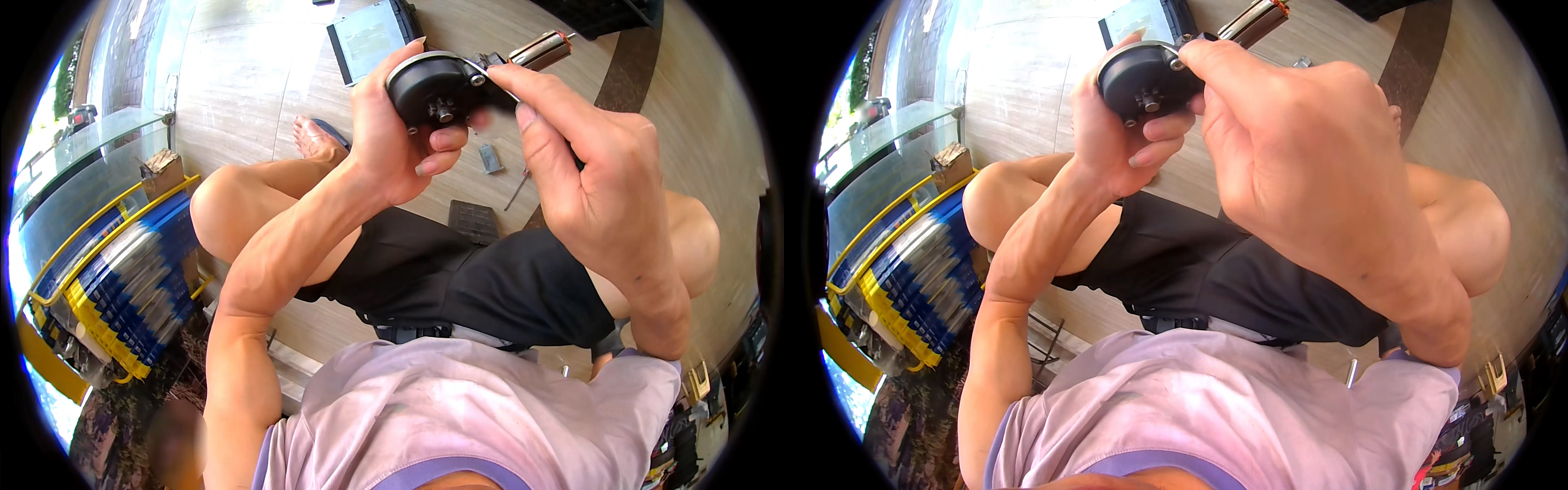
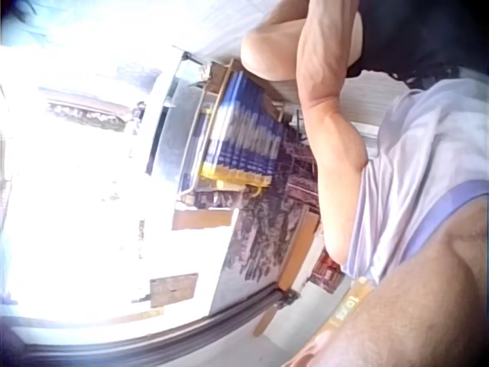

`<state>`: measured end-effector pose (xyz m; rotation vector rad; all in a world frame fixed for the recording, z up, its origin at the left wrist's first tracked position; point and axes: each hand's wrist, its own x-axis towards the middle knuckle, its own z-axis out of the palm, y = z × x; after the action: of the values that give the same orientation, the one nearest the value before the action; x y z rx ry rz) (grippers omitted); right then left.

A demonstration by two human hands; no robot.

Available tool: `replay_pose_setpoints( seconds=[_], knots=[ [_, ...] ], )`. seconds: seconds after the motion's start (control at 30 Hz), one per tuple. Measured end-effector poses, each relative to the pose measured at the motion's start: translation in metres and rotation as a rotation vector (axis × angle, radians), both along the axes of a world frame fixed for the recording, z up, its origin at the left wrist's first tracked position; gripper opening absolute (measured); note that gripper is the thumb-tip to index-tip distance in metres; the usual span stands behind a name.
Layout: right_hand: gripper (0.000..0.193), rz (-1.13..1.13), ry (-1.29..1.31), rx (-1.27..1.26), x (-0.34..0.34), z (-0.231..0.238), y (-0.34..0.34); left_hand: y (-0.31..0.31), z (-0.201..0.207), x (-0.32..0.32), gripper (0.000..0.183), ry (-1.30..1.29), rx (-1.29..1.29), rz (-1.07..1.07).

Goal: The person disassembles a small motor assembly by removing a metal rotor from a black plastic housing and then uses a small screwdriver to pry a component.

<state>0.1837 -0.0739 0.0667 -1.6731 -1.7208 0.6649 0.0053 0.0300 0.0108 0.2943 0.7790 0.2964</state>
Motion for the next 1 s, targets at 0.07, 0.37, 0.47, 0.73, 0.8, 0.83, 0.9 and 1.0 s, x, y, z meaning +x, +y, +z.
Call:
replay_pose_setpoints(
  seconds=[0.07,0.37,0.47,0.73,0.8,0.83,0.9,1.0],
  knots=[
    [0.027,0.006,0.003,0.009,0.0,0.0,0.002,-0.001,-0.001,0.0,0.061,0.027,-0.005,0.004],
    [0.025,0.001,0.042,-0.044,-0.003,-0.003,0.009,-0.004,-0.003,0.0,0.054,0.097,0.062,0.055],
    [0.025,-0.001,0.057,-0.067,-0.005,-0.004,0.009,-0.005,-0.003,-0.001,0.051,0.114,0.084,0.055],
    [0.029,-0.016,0.133,-0.013,-0.003,-0.01,0.01,-0.006,-0.002,-0.002,0.048,0.131,0.21,0.082],
    [0.031,-0.014,0.135,-0.034,-0.001,-0.01,0.009,-0.006,-0.002,-0.002,0.048,0.115,0.235,0.08],
    [0.031,-0.024,0.158,-0.045,-0.002,-0.011,0.008,-0.005,-0.002,-0.002,0.048,0.12,0.204,0.075],
    [0.032,-0.027,0.105,0.035,-0.007,-0.015,0.007,-0.006,-0.003,-0.001,0.047,0.122,0.183,0.076],
    [0.032,-0.04,0.055,0.062,-0.014,-0.021,0.006,-0.008,-0.004,0.001,0.045,0.143,0.167,0.068]
  ],
)
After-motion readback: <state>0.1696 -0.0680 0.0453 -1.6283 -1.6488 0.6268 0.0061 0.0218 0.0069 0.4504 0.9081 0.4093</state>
